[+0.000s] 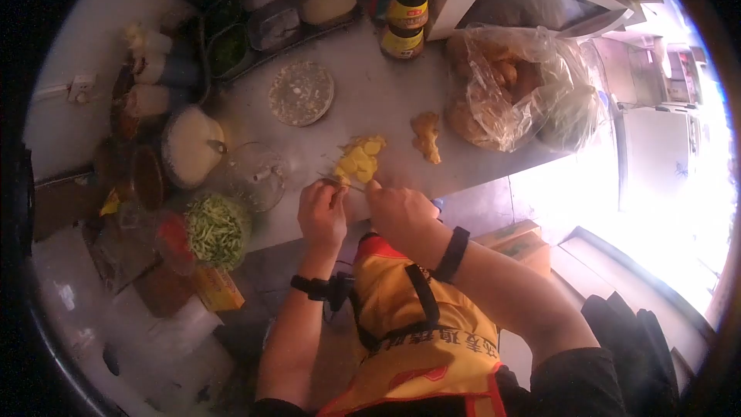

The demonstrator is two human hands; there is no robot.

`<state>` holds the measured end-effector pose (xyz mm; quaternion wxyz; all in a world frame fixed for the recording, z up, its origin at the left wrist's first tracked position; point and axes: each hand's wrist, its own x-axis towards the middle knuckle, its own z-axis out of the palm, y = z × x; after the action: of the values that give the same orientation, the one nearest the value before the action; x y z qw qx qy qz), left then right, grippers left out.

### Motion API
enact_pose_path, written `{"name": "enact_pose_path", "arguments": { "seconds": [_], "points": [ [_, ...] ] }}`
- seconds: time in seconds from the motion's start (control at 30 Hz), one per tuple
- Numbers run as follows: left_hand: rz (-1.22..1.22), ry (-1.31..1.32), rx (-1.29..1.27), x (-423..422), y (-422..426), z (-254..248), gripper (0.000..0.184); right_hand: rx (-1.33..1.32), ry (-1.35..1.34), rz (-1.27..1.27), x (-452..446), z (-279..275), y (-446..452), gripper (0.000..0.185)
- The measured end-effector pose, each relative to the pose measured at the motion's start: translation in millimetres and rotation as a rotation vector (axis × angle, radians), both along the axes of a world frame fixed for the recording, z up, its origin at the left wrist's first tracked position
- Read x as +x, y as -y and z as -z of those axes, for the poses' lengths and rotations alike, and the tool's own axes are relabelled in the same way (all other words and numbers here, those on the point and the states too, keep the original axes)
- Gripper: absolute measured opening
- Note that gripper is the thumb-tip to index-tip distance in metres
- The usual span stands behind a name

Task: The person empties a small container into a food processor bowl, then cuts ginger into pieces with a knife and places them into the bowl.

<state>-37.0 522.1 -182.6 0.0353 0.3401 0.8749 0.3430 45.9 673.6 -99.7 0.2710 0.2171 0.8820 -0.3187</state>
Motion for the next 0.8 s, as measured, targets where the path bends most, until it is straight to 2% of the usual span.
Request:
{"name": "enact_pose_path", "arguments": {
  "seconds": [0.07, 0.17, 0.27, 0.4, 0.5, 0.8],
  "points": [
    [0.042, -0.080, 0.015, 0, 1, -4, 0.010, -0.012, -0.012, -0.026, -4, 4, 2, 0.022],
    [0.108, -0.047, 0.008, -5, 5, -4, 0.010, 0.007, 0.014, -0.052, -11, 31, 9, 0.022],
    [0.203, -0.053, -0.001, -11, 10, -13, 0.011, 0.052, -0.093, -0.020, -6, 53, 13, 0.018],
    [0.205, -0.122, 0.017, -10, 11, -10, 0.015, 0.064, -0.123, -0.033, -3, 30, 7, 0.021],
    [0.057, -0.079, 0.021, -1, 10, -7, 0.014, 0.066, -0.071, -0.067, -1, 9, 9, 0.022],
    [0.147, -0.096, 0.034, -13, 15, -2, 0.012, 0.094, -0.047, -0.159, -4, 17, -1, 0.020]
  ]
}}
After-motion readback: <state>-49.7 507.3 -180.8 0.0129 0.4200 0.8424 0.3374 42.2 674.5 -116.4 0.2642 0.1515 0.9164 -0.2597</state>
